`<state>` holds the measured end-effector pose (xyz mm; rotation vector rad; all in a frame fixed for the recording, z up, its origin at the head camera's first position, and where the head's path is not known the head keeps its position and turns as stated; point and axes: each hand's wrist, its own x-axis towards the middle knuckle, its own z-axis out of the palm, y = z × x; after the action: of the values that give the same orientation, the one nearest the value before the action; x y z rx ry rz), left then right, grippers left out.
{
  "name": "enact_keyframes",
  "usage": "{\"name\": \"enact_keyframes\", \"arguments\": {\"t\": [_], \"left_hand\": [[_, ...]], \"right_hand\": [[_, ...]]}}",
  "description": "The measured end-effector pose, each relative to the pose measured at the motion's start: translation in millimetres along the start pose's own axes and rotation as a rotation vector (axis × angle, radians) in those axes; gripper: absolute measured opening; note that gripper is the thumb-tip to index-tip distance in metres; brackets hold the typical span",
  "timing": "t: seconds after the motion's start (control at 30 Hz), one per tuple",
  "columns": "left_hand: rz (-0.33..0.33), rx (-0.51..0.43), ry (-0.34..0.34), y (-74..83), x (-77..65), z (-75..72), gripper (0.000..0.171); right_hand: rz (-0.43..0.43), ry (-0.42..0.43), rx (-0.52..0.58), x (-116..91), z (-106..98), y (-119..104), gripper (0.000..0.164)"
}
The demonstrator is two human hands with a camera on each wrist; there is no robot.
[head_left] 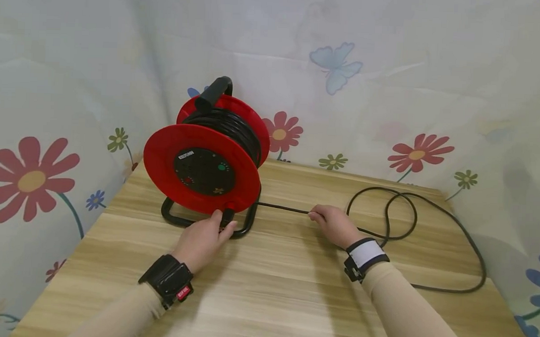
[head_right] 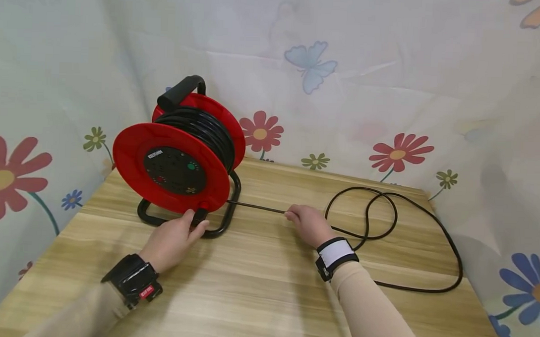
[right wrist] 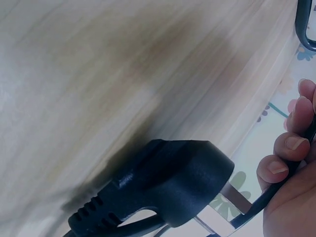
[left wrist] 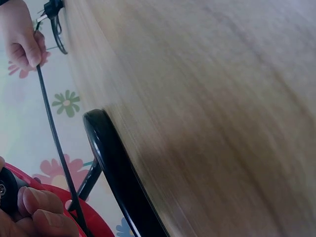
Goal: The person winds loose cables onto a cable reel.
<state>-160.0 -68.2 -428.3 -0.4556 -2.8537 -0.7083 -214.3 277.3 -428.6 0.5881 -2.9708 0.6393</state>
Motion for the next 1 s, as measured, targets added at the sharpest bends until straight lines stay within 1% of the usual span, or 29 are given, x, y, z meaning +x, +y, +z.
{"name": "enact_keyframes", "arguments": {"t": [0.17, 0.3, 0.5, 0.67, 1.0], "left_hand": [[0.009, -0.004, -0.001, -3.4, 0.8, 3.6, 0.04], [0.008, 0.005, 0.008, -6.1, -0.6, 5.4, 0.04], [-0.009, -0.005, -0.015, -7.0, -1.4, 2.3, 0.039], [-0.027, -0.011, -0.032, -10.9, -3.0, -0.2, 0.037], [-0.035, -0.034, -0.019, -18.5, -2.0, -1.6, 0.035]], "right_hand": [[0.023, 0.0, 0.002, -0.2, 1.9, 1.3, 0.019], [0.024, 0.007, 0.004, 2.3, 4.0, -0.2, 0.019], [0.038, -0.001, -0.005, 6.1, 6.7, -1.8, 0.021], [0.048, -0.026, 0.0, 11.6, 9.4, -6.2, 0.022], [0.045, -0.055, -0.001, 20.0, 9.8, -12.7, 0.023]]}}
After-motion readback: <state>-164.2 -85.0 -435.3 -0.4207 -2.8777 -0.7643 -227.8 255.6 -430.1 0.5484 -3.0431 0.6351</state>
